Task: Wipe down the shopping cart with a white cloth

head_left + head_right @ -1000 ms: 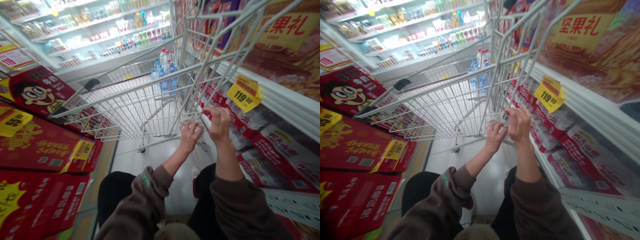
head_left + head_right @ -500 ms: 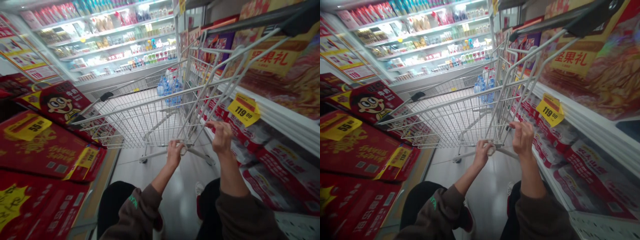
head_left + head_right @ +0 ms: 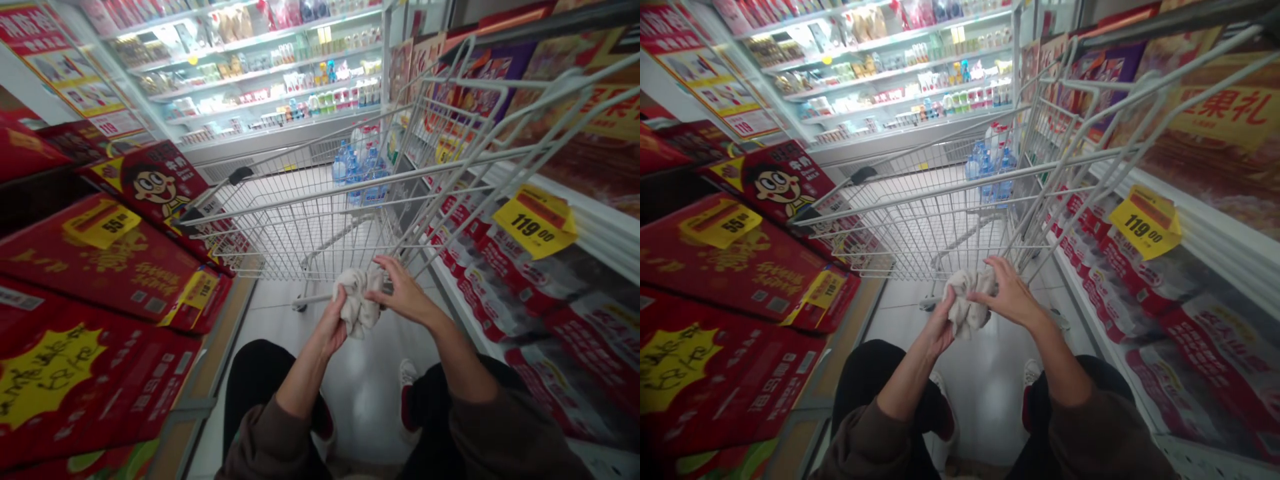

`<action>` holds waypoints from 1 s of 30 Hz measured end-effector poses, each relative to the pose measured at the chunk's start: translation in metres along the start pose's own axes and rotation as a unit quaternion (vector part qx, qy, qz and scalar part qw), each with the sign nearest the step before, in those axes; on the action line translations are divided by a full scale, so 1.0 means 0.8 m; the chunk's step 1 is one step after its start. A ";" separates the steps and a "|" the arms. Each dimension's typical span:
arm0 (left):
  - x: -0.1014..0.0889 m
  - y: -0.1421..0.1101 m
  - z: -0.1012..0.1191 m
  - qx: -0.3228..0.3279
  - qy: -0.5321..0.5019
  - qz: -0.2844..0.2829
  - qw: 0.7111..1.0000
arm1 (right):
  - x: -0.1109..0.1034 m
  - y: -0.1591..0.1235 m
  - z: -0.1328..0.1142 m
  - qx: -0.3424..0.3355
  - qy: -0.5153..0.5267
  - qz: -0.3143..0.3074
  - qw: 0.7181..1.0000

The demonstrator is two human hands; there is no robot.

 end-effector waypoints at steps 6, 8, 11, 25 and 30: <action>-0.007 -0.020 0.021 0.035 0.037 0.067 0.996 | 0.038 0.010 -0.004 0.109 -0.013 -0.045 0.993; -0.015 -0.028 0.027 0.026 0.072 0.081 0.994 | 0.033 0.012 -0.003 0.154 -0.026 -0.026 0.987; -0.026 -0.041 0.033 0.000 0.100 0.073 0.992 | 0.029 0.013 -0.002 0.163 0.030 -0.001 0.986; -0.047 -0.068 0.035 -0.033 0.111 0.064 0.991 | 0.078 0.008 0.002 0.175 0.467 -0.031 0.866; -0.058 -0.067 0.050 0.031 0.092 0.104 0.990 | 0.074 0.005 0.009 0.171 0.450 -0.085 0.872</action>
Point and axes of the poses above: each hand's wrist, its own y-axis towards the middle knuckle, its own x-axis out of the palm, z = x × y, the point moved 6 cm from there along y, towards the middle knuckle, and after that the axes turned 15 degrees about -z, right-handed, at the moved point
